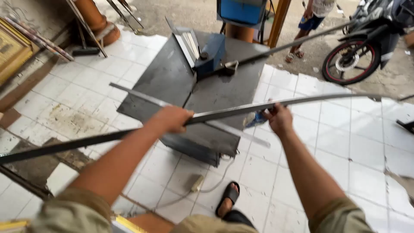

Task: The person measures and cuts long metal rods using a chop saw. They align the rods with a ruler, operate the saw to cut them, and then mark the cut pieces with a pen.

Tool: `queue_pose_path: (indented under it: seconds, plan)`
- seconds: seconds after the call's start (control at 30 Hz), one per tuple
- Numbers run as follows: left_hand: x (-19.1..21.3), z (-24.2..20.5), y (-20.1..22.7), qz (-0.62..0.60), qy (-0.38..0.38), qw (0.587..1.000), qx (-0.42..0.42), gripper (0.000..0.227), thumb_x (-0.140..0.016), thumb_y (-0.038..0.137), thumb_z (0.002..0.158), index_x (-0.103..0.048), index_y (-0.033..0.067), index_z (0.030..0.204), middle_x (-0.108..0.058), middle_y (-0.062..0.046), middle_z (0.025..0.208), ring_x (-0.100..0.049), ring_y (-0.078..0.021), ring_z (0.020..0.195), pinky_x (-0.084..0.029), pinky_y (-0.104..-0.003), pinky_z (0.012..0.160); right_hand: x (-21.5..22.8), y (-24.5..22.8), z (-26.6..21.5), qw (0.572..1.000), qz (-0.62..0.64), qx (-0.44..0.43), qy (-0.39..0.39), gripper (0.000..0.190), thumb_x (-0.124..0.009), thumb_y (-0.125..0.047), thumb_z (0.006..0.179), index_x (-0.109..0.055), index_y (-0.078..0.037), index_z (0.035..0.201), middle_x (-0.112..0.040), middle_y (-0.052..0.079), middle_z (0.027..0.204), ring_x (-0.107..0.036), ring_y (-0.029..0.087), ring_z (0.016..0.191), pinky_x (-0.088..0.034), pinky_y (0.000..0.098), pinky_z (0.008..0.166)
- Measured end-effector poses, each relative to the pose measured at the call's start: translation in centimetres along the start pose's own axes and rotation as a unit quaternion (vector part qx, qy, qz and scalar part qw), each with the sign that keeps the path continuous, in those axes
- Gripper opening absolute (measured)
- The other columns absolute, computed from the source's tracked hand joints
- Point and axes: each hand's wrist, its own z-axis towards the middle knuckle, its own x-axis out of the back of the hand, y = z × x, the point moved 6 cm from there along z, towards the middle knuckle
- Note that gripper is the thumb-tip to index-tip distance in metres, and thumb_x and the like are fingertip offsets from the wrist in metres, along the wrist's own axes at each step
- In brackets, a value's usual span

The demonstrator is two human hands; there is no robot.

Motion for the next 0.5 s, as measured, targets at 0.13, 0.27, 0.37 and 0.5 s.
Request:
queue_pose_path:
  seconds: [0.13,0.27,0.37,0.5]
  plan:
    - [-3.9,4.7,3.0,-0.065,0.080,0.995,0.000,0.067,-0.076,0.071,0.090,-0.067,0.0135,0.123,-0.079,-0.016,0.115,-0.079,-0.0407,0.115,-0.065,-0.059,0.092,-8.3,5.0,-9.6,1.000,-0.015,-0.024,0.003,0.039,-0.065,-0.014,0.115,-0.046,-0.007,0.148,-0.075,0.018,0.143,-0.077,0.033,0.121,-0.064,0.0613,0.107]
    - [-1.2,5.5,1.1,-0.151,0.154,0.972,0.090,0.067,-0.069,0.081,0.094,-0.078,0.0149,0.106,-0.083,-0.015,0.092,-0.083,-0.0413,0.098,-0.062,-0.057,0.083,-9.1,6.6,-8.2,0.994,0.086,-0.063,0.039,0.041,-0.067,-0.015,0.110,-0.039,-0.013,0.140,-0.069,0.011,0.151,-0.074,0.037,0.130,-0.060,0.0710,0.112]
    - [-3.0,5.2,-2.9,-0.161,0.159,0.969,0.094,0.067,-0.068,0.085,0.090,-0.078,0.0184,0.097,-0.081,-0.013,0.082,-0.084,-0.0393,0.090,-0.061,-0.053,0.079,-7.0,4.8,-7.0,0.993,0.060,-0.069,0.070,0.033,-0.063,-0.024,0.110,-0.051,-0.013,0.139,-0.067,0.007,0.154,-0.069,0.037,0.137,-0.058,0.0721,0.113]
    - [-6.3,3.4,-11.9,-0.147,0.148,0.969,0.132,0.069,-0.063,0.093,0.088,-0.075,0.0248,0.092,-0.079,-0.009,0.077,-0.083,-0.0353,0.086,-0.060,-0.049,0.079,0.0,2.8,-0.4,0.992,0.018,-0.051,0.111,0.036,-0.053,-0.036,0.116,-0.050,-0.017,0.147,-0.068,0.001,0.154,-0.062,0.037,0.144,-0.052,0.0725,0.120]
